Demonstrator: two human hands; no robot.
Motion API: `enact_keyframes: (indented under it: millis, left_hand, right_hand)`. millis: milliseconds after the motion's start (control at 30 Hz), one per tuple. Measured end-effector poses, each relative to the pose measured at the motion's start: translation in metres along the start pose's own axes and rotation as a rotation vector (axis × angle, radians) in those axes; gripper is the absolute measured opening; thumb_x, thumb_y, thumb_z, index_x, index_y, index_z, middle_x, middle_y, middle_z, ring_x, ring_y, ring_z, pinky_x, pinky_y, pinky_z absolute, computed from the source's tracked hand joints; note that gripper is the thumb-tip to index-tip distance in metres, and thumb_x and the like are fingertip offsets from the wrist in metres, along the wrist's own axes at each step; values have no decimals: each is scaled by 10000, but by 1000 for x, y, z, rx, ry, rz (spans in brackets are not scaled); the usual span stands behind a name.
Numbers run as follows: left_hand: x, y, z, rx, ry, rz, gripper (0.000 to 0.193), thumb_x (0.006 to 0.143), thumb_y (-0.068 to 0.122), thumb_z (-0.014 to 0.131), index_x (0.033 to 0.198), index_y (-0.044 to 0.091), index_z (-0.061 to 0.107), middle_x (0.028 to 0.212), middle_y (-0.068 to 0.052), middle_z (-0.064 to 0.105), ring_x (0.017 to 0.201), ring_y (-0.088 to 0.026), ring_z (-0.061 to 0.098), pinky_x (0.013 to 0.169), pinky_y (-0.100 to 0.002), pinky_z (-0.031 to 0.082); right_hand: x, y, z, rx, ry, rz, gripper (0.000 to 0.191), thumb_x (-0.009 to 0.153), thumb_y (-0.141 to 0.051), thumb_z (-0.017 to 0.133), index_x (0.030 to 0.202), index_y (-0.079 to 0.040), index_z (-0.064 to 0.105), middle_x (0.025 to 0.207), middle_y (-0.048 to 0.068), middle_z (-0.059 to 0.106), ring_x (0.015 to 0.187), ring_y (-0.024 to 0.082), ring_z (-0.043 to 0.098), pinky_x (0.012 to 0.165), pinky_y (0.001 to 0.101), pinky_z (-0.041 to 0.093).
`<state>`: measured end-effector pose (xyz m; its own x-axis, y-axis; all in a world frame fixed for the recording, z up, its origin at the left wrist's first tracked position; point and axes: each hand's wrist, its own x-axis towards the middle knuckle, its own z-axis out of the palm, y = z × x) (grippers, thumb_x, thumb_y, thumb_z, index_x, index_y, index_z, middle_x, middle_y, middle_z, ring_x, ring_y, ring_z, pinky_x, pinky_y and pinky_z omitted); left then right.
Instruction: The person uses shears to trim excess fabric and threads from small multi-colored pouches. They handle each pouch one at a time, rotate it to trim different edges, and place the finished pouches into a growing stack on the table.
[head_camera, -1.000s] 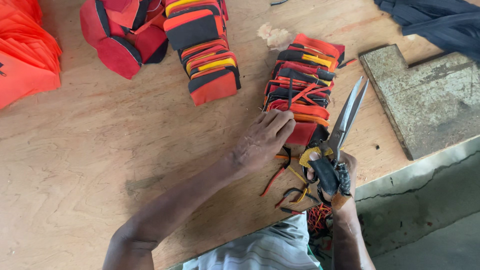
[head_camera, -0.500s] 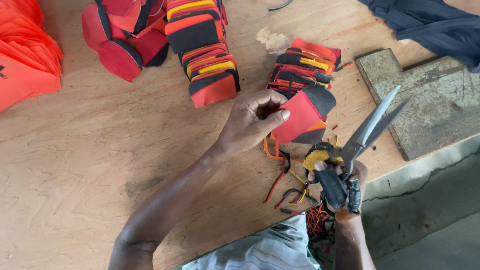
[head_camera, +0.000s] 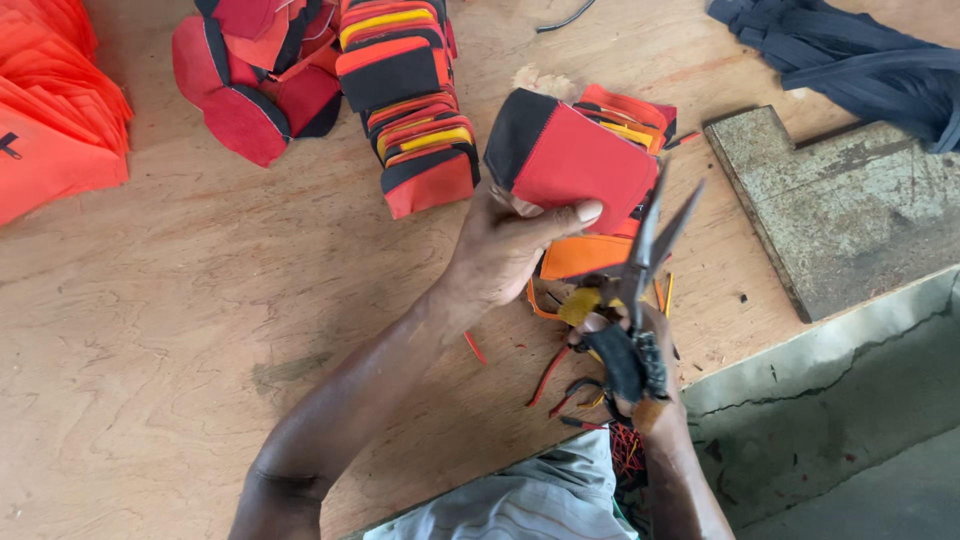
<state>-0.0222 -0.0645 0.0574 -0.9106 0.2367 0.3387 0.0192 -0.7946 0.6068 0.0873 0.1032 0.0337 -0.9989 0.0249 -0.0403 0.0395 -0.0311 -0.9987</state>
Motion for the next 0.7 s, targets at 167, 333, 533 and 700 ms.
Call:
enact_keyframes:
  millis: [167, 333, 533, 700]
  left_hand:
    - [-1, -1, 18, 170, 153, 150, 308, 942, -55, 788, 1225, 26, 700, 1162, -36, 733, 1066, -110, 689, 1000, -319, 593]
    - [-2, 8, 28, 310, 170, 222, 249, 981, -16, 766, 1223, 6, 713, 1163, -42, 747, 1056, -94, 697, 982, -298, 603]
    - [-4, 7, 26, 352, 194, 217, 202, 994, -12, 768, 1192, -13, 729, 1116, -51, 756, 1020, -89, 697, 946, -291, 605]
    - [-1, 6, 27, 332, 196, 228, 207, 979, 0, 769, 1182, 4, 724, 1128, -35, 750, 1014, -77, 691, 938, -281, 602]
  right_hand:
    - [7, -20, 17, -448, -37, -143, 368, 926, -316, 685, 1061, 25, 672, 819, 57, 692, 745, 140, 633, 700, 295, 511]
    - [17, -26, 24, -429, -23, -164, 351, 938, -316, 705, 931, 31, 649, 772, 34, 628, 728, 106, 521, 655, 309, 466]
    - [19, -23, 27, -383, 22, -69, 351, 913, -326, 719, 858, 15, 656, 680, -1, 598, 625, 73, 515, 563, 302, 430]
    - [23, -26, 29, -523, 37, -102, 385, 936, -343, 729, 771, -5, 646, 614, 3, 569, 582, 78, 499, 557, 293, 422]
